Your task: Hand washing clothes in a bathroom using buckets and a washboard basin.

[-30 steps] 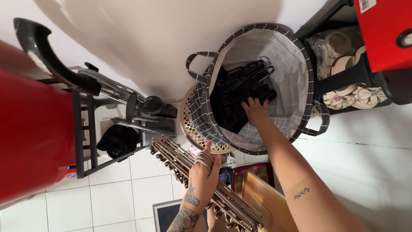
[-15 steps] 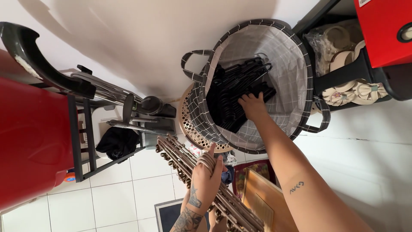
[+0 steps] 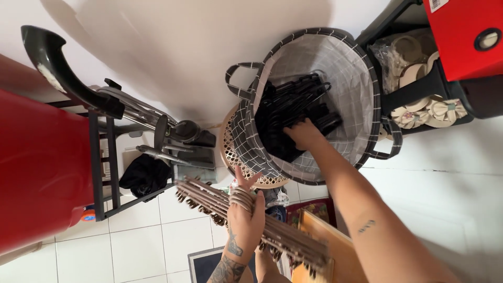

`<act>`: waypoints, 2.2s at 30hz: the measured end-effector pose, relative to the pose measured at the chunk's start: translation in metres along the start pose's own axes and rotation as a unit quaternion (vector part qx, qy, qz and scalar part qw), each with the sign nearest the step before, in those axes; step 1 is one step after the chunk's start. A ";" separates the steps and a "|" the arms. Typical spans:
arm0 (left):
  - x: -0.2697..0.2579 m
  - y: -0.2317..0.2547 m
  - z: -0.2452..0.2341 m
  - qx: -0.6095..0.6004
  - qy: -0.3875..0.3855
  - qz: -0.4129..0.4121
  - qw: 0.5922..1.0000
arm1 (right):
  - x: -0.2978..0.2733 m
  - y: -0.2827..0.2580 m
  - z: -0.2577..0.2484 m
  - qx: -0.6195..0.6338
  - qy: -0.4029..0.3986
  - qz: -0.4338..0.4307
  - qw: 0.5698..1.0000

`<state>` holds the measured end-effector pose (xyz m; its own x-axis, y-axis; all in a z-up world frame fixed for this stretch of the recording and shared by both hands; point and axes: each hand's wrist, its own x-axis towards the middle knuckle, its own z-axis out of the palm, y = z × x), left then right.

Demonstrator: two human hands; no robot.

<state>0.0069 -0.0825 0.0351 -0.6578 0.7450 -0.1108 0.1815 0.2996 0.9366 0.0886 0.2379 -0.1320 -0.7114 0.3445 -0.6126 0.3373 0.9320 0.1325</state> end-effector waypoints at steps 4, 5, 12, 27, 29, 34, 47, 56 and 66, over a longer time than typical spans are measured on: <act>0.003 0.005 -0.003 -0.016 0.014 0.021 1.000 | -0.016 -0.006 -0.043 -0.031 0.011 0.009 0.999; 0.003 0.007 -0.004 -0.022 0.016 0.040 0.999 | -0.029 -0.005 -0.067 -0.008 0.001 0.062 0.998; 0.000 0.036 -0.023 -0.053 -0.002 0.122 0.991 | -0.271 -0.025 -0.269 0.181 0.091 0.304 0.931; -0.050 0.133 -0.067 0.102 0.052 0.308 0.944 | -0.322 -0.163 -0.216 0.258 0.436 0.052 0.860; -0.054 0.135 -0.077 0.074 0.018 0.305 0.949 | -0.321 -0.167 -0.212 0.257 0.406 0.024 0.877; -0.064 0.146 -0.096 0.015 -0.087 0.309 0.947 | -0.333 -0.170 -0.222 0.303 0.317 -0.037 0.898; -0.056 0.091 -0.055 0.094 -0.077 0.246 0.962 | -0.154 -0.009 -0.149 0.391 0.090 -0.015 0.916; -0.026 0.040 -0.001 0.038 -0.018 0.071 0.997 | 0.036 0.031 -0.037 0.155 0.227 0.027 0.961; -0.004 0.025 0.023 0.036 0.039 0.120 0.991 | 0.051 0.027 -0.032 0.012 0.219 0.044 0.975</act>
<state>0.0310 -0.0639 0.0509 -0.6429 0.7529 0.1407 0.3899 0.1635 0.9062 0.0417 0.2845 -0.1349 -0.8727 0.4423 -0.2067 0.4190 0.8959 0.1477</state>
